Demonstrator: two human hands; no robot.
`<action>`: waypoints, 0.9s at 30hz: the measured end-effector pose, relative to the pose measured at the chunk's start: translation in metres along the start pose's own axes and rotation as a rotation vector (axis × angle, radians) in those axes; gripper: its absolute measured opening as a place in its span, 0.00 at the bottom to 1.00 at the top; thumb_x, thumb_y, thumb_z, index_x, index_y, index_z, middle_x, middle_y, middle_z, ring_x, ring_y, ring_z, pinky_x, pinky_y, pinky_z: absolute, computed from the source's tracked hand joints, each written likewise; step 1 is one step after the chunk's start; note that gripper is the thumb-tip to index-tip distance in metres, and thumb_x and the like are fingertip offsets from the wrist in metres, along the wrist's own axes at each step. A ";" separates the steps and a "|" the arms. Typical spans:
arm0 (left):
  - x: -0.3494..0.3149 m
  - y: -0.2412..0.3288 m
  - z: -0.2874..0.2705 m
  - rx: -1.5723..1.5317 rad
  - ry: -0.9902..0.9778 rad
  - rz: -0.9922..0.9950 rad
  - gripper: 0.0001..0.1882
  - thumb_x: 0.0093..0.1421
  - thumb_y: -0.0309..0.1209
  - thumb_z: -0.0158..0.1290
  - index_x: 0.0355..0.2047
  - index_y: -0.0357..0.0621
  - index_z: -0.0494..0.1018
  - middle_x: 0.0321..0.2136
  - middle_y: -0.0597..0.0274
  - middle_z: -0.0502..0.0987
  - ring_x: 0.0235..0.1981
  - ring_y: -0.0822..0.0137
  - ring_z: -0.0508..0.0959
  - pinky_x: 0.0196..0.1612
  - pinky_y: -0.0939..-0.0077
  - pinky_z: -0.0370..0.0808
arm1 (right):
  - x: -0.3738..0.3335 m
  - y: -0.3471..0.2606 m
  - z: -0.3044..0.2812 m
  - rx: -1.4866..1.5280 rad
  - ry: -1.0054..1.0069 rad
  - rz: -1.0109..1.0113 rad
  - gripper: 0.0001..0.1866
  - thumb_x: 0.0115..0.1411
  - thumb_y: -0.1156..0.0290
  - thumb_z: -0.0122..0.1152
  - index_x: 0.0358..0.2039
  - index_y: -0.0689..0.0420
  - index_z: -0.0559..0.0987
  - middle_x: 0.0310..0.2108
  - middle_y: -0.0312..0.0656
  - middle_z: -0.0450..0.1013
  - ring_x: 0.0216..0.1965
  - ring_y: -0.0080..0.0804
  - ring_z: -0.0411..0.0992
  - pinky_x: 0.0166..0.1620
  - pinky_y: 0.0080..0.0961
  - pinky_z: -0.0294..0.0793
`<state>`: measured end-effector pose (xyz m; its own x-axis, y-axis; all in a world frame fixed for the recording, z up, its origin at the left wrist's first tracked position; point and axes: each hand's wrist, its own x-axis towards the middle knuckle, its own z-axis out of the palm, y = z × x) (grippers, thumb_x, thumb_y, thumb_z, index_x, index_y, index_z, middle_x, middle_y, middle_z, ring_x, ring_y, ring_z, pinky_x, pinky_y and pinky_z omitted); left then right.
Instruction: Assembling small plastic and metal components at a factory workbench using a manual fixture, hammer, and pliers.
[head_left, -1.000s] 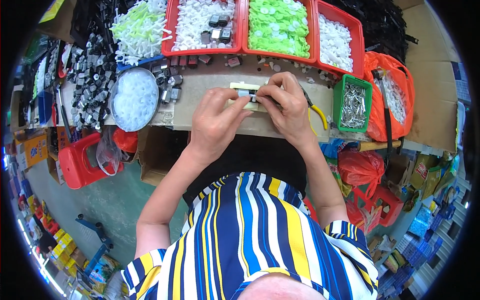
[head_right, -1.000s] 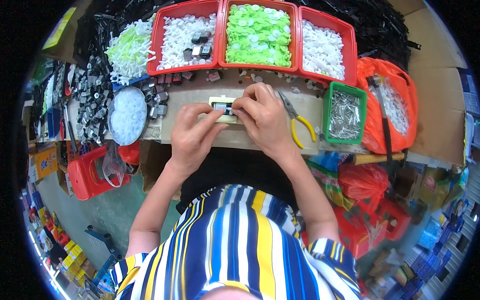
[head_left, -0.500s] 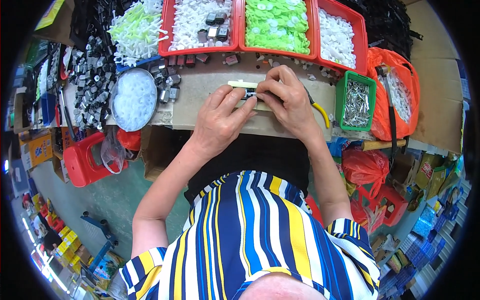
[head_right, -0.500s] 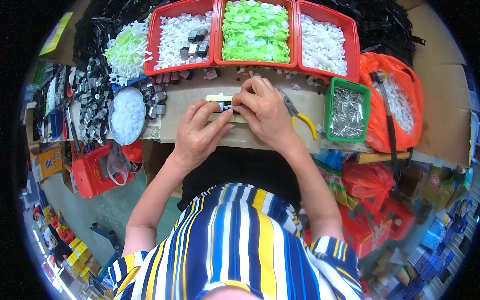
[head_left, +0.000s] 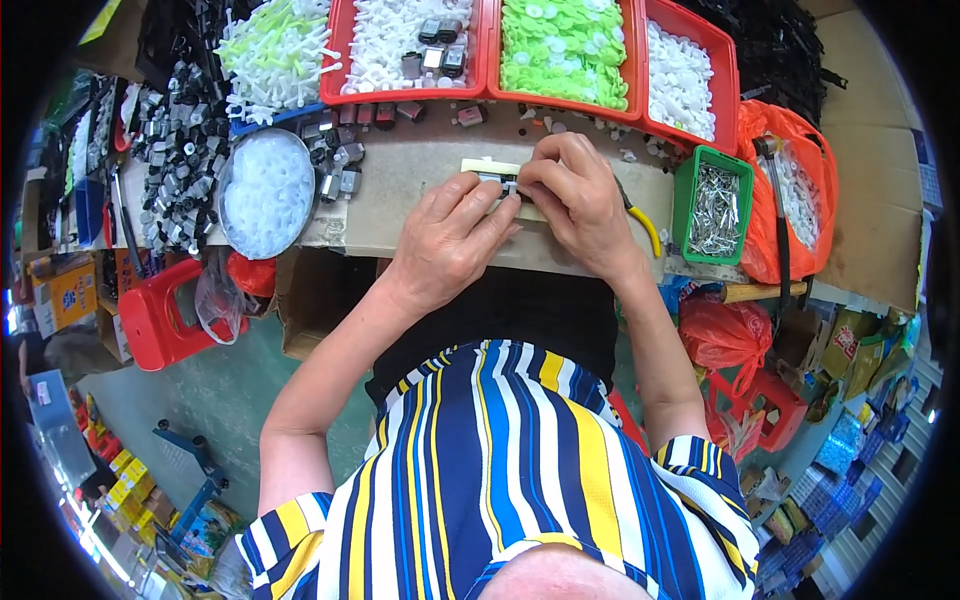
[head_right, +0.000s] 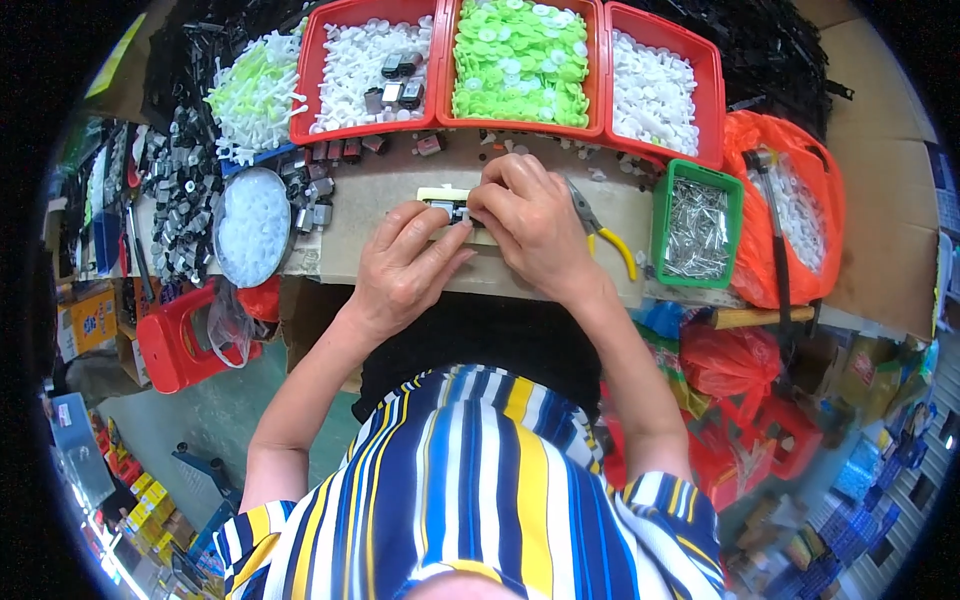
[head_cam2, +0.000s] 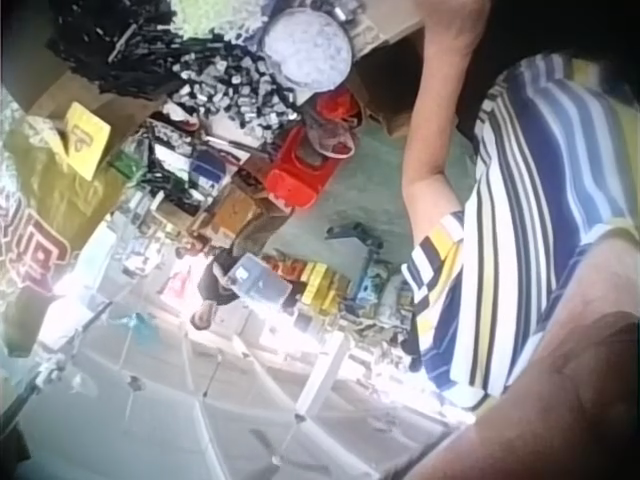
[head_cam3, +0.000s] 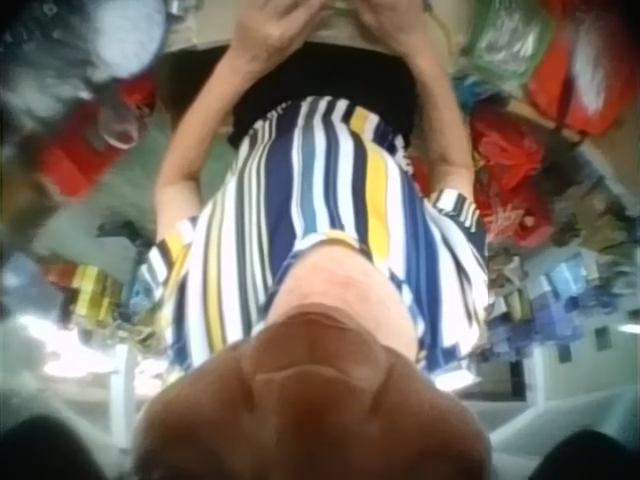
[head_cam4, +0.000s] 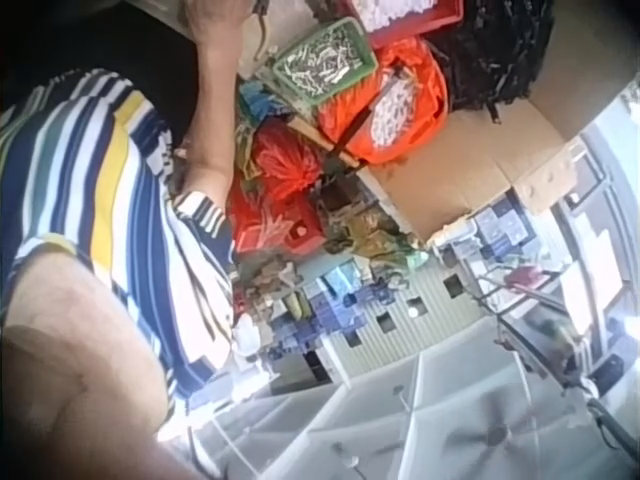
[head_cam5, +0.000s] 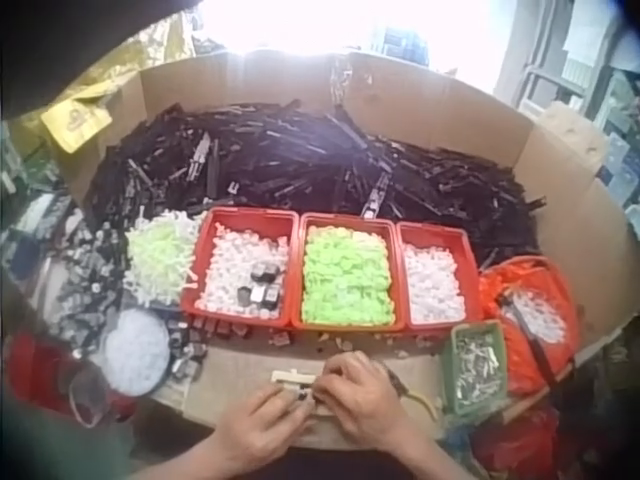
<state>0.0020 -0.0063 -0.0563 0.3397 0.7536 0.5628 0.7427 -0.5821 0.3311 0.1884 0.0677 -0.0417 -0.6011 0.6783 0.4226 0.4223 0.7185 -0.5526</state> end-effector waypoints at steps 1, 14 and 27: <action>0.000 0.000 0.000 -0.001 0.002 -0.003 0.18 0.49 0.27 0.66 0.41 0.39 0.78 0.39 0.57 0.73 0.43 0.55 0.74 0.45 0.63 0.75 | 0.000 -0.001 0.000 -0.001 -0.004 -0.001 0.05 0.53 0.75 0.63 0.31 0.57 0.76 0.35 0.41 0.69 0.40 0.40 0.70 0.39 0.35 0.66; 0.011 -0.001 -0.005 0.005 -0.077 0.025 0.17 0.49 0.26 0.65 0.40 0.35 0.77 0.39 0.56 0.73 0.42 0.56 0.75 0.44 0.64 0.75 | -0.002 0.001 0.000 0.043 0.008 0.073 0.07 0.52 0.74 0.65 0.30 0.58 0.76 0.34 0.41 0.69 0.39 0.40 0.71 0.39 0.36 0.67; 0.061 -0.013 -0.022 -0.313 -0.082 -0.140 0.08 0.52 0.26 0.64 0.32 0.36 0.80 0.28 0.54 0.76 0.33 0.56 0.76 0.35 0.67 0.74 | -0.056 0.016 -0.096 -0.347 0.257 0.347 0.06 0.54 0.79 0.65 0.34 0.62 0.79 0.36 0.47 0.73 0.37 0.46 0.74 0.40 0.37 0.72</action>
<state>0.0003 0.0400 -0.0094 0.3014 0.8474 0.4370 0.5771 -0.5270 0.6239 0.2942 0.0566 -0.0051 -0.2202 0.8689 0.4434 0.7911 0.4250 -0.4399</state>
